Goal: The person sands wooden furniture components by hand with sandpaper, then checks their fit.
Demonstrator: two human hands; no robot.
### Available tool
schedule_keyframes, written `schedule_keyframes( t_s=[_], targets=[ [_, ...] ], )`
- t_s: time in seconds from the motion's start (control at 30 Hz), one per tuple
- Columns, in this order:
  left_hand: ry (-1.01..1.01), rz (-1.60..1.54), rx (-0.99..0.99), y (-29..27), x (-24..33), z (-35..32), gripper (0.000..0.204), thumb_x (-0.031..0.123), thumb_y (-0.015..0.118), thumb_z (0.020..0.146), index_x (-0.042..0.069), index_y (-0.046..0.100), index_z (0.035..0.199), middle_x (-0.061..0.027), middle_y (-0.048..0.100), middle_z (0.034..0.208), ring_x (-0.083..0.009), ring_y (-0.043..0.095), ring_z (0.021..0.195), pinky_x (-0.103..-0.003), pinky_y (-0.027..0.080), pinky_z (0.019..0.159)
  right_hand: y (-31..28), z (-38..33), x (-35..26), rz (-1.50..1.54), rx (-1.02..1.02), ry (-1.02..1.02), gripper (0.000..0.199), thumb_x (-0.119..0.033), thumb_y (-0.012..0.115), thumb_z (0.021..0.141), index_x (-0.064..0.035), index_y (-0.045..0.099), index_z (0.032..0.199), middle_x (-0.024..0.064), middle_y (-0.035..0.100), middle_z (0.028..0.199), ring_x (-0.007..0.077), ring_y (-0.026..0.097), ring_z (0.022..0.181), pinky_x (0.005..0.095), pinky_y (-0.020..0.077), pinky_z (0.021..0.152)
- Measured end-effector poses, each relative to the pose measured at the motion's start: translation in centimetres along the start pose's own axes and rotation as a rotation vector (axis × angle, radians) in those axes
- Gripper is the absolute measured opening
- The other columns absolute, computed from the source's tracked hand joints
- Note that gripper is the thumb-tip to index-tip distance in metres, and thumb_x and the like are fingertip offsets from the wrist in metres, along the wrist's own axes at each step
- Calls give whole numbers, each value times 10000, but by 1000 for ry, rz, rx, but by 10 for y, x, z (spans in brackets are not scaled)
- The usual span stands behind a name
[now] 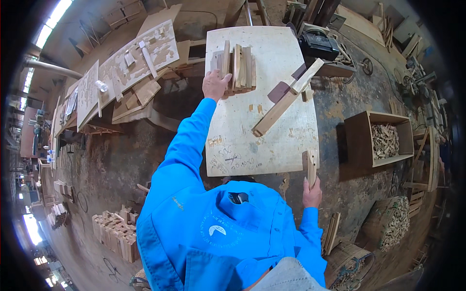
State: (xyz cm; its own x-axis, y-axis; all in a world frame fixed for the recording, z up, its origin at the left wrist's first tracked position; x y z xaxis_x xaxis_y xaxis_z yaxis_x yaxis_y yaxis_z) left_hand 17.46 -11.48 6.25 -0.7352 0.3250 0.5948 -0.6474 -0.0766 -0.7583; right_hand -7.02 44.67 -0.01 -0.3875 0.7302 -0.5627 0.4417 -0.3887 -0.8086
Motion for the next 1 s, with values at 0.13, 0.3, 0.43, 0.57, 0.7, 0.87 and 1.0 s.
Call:
schedule_keyframes(
  t_s=[0.13,0.3,0.43,0.57,0.7,0.87,1.0],
  targets=[
    [-78,-107,-145,20,-22,25,589,461,786,894,2,710,1256,-135,760,1058,-289,728,988,-387,556,907,1,1,-1,12,4,-5,540,-418,658,1014,-87,569,1432,268,718,1213,483,685,1114,545,548,912],
    [-271,-790,-379,26,-40,28,431,281,699,1001,-34,699,1295,-59,766,1090,-136,687,989,-303,526,912,-2,-3,0,29,23,20,534,-418,665,1005,-95,575,1421,271,724,1189,489,687,1102,542,550,904],
    [-242,-1056,-541,16,29,15,439,183,608,1082,-23,583,1468,-22,734,1186,-93,660,1036,-251,510,949,-6,-3,1,20,27,69,524,-417,673,998,-112,578,1414,261,730,1178,490,689,1088,550,550,894],
    [-122,-1080,-618,55,66,17,530,124,619,1077,15,475,1576,-43,703,1287,-79,624,1135,-240,500,1008,-3,-2,3,-23,6,84,534,-406,687,984,-126,566,1422,253,729,1170,488,687,1074,556,549,879],
    [-55,-919,-654,96,119,0,507,116,622,1066,0,511,1547,-72,709,1275,-112,623,1149,-267,500,1005,0,1,0,-36,3,89,518,-364,706,971,-150,562,1421,242,724,1176,481,683,1071,554,555,870],
    [-29,-744,-670,153,165,-12,452,109,571,1068,-36,553,1497,-137,714,1278,-184,646,1132,-309,504,1004,-7,-4,-6,-22,19,86,506,-327,722,956,-174,569,1413,225,730,1178,465,693,1062,546,565,854],
    [-15,-746,-716,217,149,-8,435,144,563,1057,-33,592,1454,-207,736,1240,-239,690,1104,-348,524,986,-5,-3,-4,-24,17,102,498,-332,719,957,-173,578,1407,222,733,1170,460,696,1060,540,568,853]
  ],
)
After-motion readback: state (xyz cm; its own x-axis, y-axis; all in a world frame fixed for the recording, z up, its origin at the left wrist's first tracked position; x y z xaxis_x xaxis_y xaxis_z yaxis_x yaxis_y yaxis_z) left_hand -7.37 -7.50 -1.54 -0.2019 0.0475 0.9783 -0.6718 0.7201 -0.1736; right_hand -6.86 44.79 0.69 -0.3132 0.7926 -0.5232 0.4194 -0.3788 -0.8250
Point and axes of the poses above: each hand's wrist, its own z-axis towards the middle knuckle, its own y-axis out of the palm, x = y × z, the point moved 8 cm from there along z, towards the middle knuckle
